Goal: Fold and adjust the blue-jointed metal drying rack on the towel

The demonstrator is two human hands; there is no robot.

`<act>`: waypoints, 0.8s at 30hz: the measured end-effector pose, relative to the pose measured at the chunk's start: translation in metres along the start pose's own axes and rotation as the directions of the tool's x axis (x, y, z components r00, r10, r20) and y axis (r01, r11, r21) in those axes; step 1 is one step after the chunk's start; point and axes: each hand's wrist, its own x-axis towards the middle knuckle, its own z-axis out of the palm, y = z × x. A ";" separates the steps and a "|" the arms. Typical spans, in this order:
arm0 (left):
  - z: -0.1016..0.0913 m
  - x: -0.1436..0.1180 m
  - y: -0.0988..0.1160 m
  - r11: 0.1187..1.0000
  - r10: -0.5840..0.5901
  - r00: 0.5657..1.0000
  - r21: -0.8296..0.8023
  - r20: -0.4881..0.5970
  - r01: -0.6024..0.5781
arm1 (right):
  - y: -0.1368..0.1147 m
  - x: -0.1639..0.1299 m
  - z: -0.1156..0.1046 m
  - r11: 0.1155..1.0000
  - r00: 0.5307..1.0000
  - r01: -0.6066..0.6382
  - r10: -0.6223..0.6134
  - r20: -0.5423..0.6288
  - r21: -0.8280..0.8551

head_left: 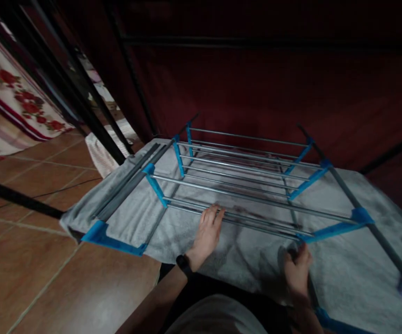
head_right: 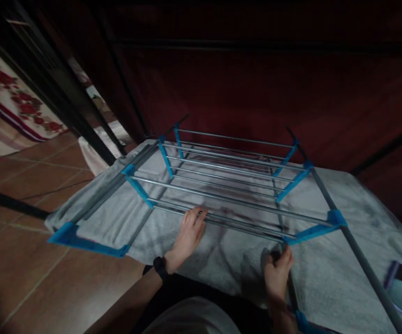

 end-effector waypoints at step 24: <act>-0.016 -0.036 -0.143 0.681 -0.728 0.600 -0.250 -0.331 0.688 | 0.003 -0.001 -0.022 0.962 0.999 -0.010 -0.001 -0.040 -0.273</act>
